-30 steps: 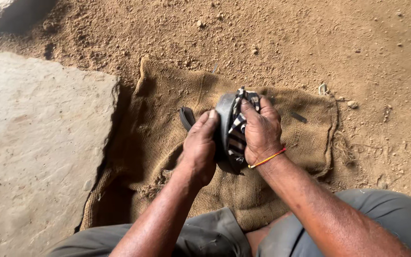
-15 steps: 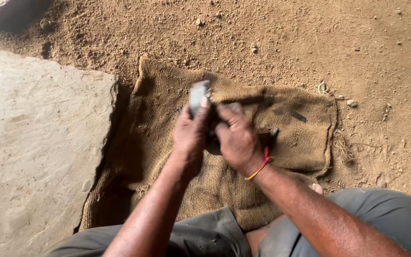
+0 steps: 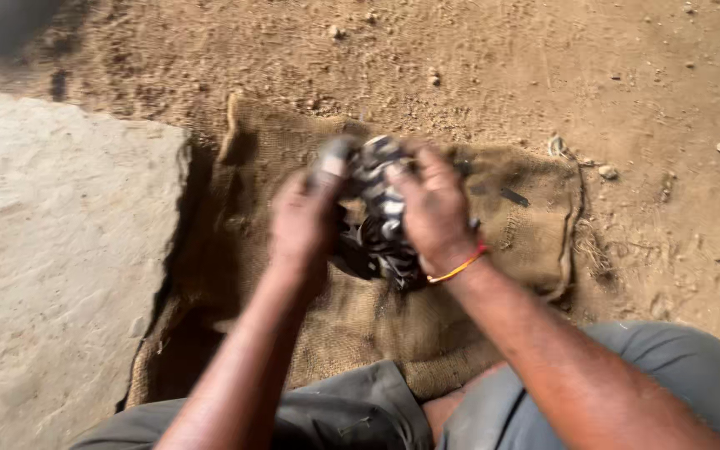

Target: The person sits on the ground and wipes several curved metal pieces with a striped cloth. They handle the parts one by one, turning them over to clean different sides, and place them back on a burlap sack.

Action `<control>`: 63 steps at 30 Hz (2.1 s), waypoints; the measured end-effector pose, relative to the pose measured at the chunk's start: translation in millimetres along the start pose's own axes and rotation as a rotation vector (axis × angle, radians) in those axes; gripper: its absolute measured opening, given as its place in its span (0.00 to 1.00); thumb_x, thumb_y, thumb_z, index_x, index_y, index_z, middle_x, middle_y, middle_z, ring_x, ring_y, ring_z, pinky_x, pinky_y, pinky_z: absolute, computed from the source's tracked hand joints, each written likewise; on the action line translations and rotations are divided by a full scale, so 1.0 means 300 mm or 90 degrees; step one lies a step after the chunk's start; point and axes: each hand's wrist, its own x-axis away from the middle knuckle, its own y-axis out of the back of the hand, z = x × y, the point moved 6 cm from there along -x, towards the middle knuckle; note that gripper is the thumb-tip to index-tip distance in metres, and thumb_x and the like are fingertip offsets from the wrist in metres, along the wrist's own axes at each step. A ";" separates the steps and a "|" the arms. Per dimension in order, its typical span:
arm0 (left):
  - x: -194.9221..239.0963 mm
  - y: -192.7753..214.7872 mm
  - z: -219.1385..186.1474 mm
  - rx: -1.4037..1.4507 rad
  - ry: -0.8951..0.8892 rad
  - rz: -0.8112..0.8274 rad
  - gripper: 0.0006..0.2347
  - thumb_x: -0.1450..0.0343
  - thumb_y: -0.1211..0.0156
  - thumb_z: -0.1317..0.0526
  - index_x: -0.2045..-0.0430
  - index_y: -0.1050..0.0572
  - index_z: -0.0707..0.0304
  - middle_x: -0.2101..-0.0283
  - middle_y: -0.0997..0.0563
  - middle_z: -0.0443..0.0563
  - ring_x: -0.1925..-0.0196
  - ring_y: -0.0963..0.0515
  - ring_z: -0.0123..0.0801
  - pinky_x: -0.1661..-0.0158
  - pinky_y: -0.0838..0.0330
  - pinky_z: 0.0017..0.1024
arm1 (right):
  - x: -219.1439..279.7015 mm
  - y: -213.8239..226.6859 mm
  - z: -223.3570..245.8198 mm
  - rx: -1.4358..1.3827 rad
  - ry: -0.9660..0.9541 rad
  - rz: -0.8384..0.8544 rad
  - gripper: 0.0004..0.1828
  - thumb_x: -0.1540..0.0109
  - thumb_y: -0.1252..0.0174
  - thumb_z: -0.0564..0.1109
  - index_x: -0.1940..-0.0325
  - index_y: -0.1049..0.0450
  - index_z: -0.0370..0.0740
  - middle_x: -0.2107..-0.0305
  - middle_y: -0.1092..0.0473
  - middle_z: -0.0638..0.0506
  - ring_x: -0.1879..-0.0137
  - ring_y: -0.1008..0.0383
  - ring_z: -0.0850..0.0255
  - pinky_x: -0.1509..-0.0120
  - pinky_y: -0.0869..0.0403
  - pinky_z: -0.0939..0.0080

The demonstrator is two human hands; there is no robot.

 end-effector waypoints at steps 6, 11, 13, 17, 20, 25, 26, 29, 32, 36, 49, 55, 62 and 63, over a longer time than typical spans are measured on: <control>0.028 -0.063 0.029 0.076 -0.029 0.062 0.15 0.29 0.37 0.50 0.59 0.26 0.63 0.71 0.23 0.40 0.73 0.27 0.19 0.73 0.31 0.21 | 0.088 -0.048 -0.074 0.119 0.022 -0.003 0.10 0.35 0.47 0.36 0.53 0.22 0.37 0.63 0.25 0.54 0.59 0.27 0.67 0.54 0.24 0.67; -0.040 0.051 -0.006 0.105 -0.036 -0.012 0.15 0.29 0.36 0.49 0.64 0.28 0.61 0.74 0.24 0.43 0.76 0.27 0.21 0.76 0.31 0.23 | 0.113 -0.106 -0.065 0.407 0.122 0.096 0.14 0.40 0.48 0.33 0.53 0.21 0.36 0.62 0.30 0.51 0.53 0.26 0.63 0.46 0.24 0.64; -0.050 0.077 -0.022 0.135 -0.052 -0.033 0.15 0.29 0.35 0.49 0.66 0.28 0.61 0.76 0.25 0.45 0.79 0.27 0.23 0.78 0.32 0.23 | 0.120 -0.124 -0.062 0.443 0.174 0.140 0.15 0.42 0.49 0.32 0.54 0.21 0.35 0.63 0.31 0.50 0.52 0.26 0.62 0.45 0.24 0.63; -0.042 0.075 -0.055 0.149 -0.058 -0.044 0.14 0.29 0.36 0.50 0.68 0.30 0.61 0.80 0.29 0.44 0.82 0.31 0.25 0.81 0.36 0.25 | 0.137 -0.106 -0.022 0.518 0.267 0.213 0.17 0.45 0.48 0.31 0.55 0.21 0.36 0.60 0.32 0.47 0.49 0.27 0.56 0.43 0.26 0.57; -0.039 0.079 -0.065 0.148 -0.047 -0.072 0.14 0.28 0.37 0.50 0.71 0.30 0.60 0.81 0.29 0.45 0.84 0.31 0.27 0.82 0.36 0.26 | 0.181 -0.079 0.025 0.603 0.333 0.249 0.19 0.47 0.47 0.31 0.54 0.22 0.37 0.57 0.33 0.44 0.45 0.29 0.51 0.38 0.28 0.51; -0.050 0.065 -0.075 0.188 -0.077 0.039 0.16 0.25 0.43 0.45 0.55 0.18 0.54 0.58 0.12 0.42 0.79 0.31 0.24 0.79 0.34 0.24 | 0.256 -0.099 0.105 0.657 0.474 0.239 0.32 0.51 0.28 0.47 0.43 0.27 0.43 0.50 0.33 0.38 0.43 0.30 0.45 0.43 0.27 0.48; -0.049 0.063 -0.071 0.210 -0.046 0.046 0.18 0.26 0.44 0.45 0.53 0.19 0.55 0.60 0.15 0.42 0.78 0.32 0.24 0.77 0.34 0.24 | 0.255 -0.101 0.101 0.665 0.440 0.250 0.31 0.47 0.29 0.46 0.41 0.29 0.45 0.51 0.32 0.40 0.46 0.28 0.47 0.45 0.25 0.50; -0.052 0.040 -0.074 0.241 0.022 0.071 0.21 0.26 0.44 0.45 0.46 0.24 0.61 0.63 0.22 0.45 0.72 0.31 0.25 0.71 0.32 0.27 | 0.248 -0.097 0.110 0.687 0.409 0.288 0.29 0.39 0.30 0.44 0.36 0.33 0.48 0.54 0.30 0.45 0.52 0.22 0.52 0.51 0.20 0.55; -0.030 0.005 -0.084 0.216 0.025 0.114 0.25 0.24 0.42 0.47 0.42 0.32 0.71 0.63 0.26 0.50 0.65 0.26 0.32 0.63 0.28 0.35 | 0.236 -0.062 0.184 0.668 0.505 0.314 0.28 0.36 0.33 0.43 0.34 0.35 0.44 0.55 0.29 0.45 0.55 0.21 0.53 0.54 0.20 0.56; 0.090 -0.089 -0.082 0.070 0.046 0.140 0.24 0.27 0.45 0.47 0.42 0.34 0.64 0.57 0.21 0.49 0.58 0.20 0.33 0.57 0.24 0.38 | 0.188 -0.020 0.228 0.512 0.428 0.207 0.19 0.35 0.35 0.42 0.41 0.32 0.43 0.60 0.24 0.49 0.57 0.19 0.57 0.55 0.20 0.59; 0.173 0.053 -0.048 -0.735 -0.193 0.059 0.30 0.27 0.45 0.42 0.35 0.34 0.65 0.42 0.23 0.61 0.40 0.22 0.47 0.42 0.28 0.45 | 0.104 0.058 0.104 0.459 0.271 0.031 0.18 0.37 0.34 0.51 0.61 0.35 0.39 0.75 0.29 0.52 0.68 0.24 0.62 0.63 0.26 0.58; 0.288 0.117 0.213 -1.257 0.095 0.153 0.59 0.39 0.36 0.27 0.32 0.59 0.84 0.29 0.48 0.79 0.27 0.40 0.59 0.33 0.39 0.45 | 0.025 0.128 0.076 0.302 0.246 -0.013 0.17 0.36 0.37 0.52 0.58 0.35 0.41 0.68 0.28 0.54 0.60 0.26 0.65 0.52 0.23 0.62; 0.327 0.085 0.255 -1.315 0.228 0.190 0.64 0.40 0.36 0.25 0.30 0.66 0.87 0.26 0.55 0.82 0.24 0.42 0.57 0.33 0.37 0.45 | 0.045 0.095 0.105 0.260 0.239 -0.024 0.17 0.39 0.36 0.49 0.51 0.30 0.40 0.62 0.24 0.51 0.55 0.23 0.64 0.48 0.24 0.61; 0.326 0.091 0.259 -1.299 0.210 0.180 0.64 0.40 0.36 0.25 0.31 0.66 0.87 0.26 0.54 0.82 0.25 0.42 0.57 0.34 0.36 0.45 | 0.049 0.086 0.108 0.270 0.219 -0.022 0.17 0.39 0.35 0.50 0.53 0.30 0.40 0.62 0.24 0.51 0.55 0.23 0.64 0.48 0.24 0.62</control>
